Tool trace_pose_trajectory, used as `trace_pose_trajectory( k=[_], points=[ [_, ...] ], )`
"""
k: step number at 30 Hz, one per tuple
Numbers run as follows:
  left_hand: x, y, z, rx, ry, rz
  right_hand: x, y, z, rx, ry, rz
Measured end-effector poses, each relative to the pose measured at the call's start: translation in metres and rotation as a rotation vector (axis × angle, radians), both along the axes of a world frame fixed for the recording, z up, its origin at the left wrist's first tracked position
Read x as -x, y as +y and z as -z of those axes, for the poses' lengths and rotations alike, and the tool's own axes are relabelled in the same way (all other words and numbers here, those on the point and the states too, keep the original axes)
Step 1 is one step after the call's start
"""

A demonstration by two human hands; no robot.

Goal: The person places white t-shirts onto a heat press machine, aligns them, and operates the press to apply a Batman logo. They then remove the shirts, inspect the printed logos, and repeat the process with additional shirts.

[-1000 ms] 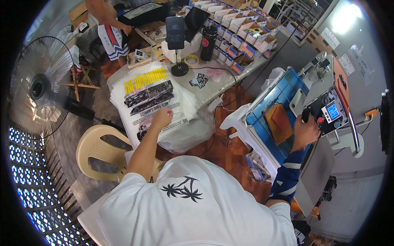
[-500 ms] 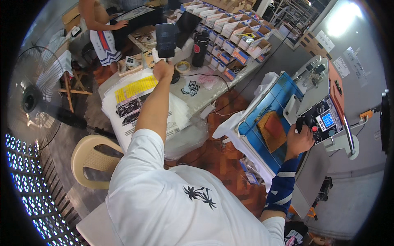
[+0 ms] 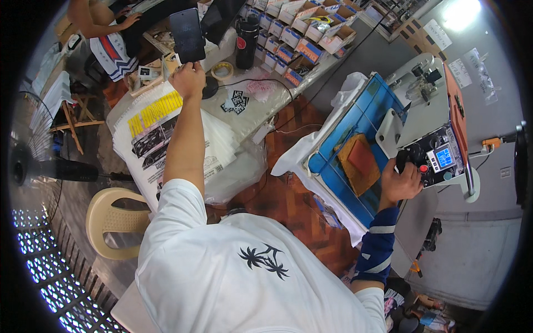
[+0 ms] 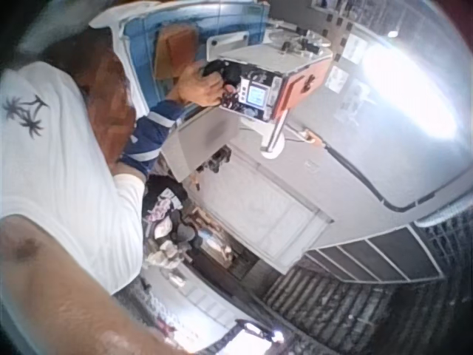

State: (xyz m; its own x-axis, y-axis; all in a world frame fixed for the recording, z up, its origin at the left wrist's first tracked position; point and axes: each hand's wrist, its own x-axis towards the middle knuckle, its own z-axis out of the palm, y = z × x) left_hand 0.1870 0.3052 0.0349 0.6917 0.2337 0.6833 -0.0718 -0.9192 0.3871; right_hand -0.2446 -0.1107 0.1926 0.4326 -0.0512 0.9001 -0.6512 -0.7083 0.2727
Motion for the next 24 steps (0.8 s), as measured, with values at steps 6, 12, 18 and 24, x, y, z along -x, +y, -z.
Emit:
trace_pose_trajectory(
  k=[6, 12, 18, 24],
  points=[
    [-0.001, 0.001, 0.006, -0.032, -0.120, 0.003, 0.000, 0.003, -0.001, -0.022, 0.031, 0.039],
    [0.011, -0.016, 0.027, 0.208, 0.007, 0.203, 0.000, -0.001, 0.000, 0.000, 0.022, 0.012],
    [0.122, -0.121, 0.057, 0.466, 0.396, 0.847, 0.002, -0.003, 0.001, 0.002, 0.030, 0.035],
    [0.190, -0.164, 0.136, -0.099, 1.001, 0.805, 0.004, 0.006, -0.006, -0.193, 0.077, -0.078]
  ],
)
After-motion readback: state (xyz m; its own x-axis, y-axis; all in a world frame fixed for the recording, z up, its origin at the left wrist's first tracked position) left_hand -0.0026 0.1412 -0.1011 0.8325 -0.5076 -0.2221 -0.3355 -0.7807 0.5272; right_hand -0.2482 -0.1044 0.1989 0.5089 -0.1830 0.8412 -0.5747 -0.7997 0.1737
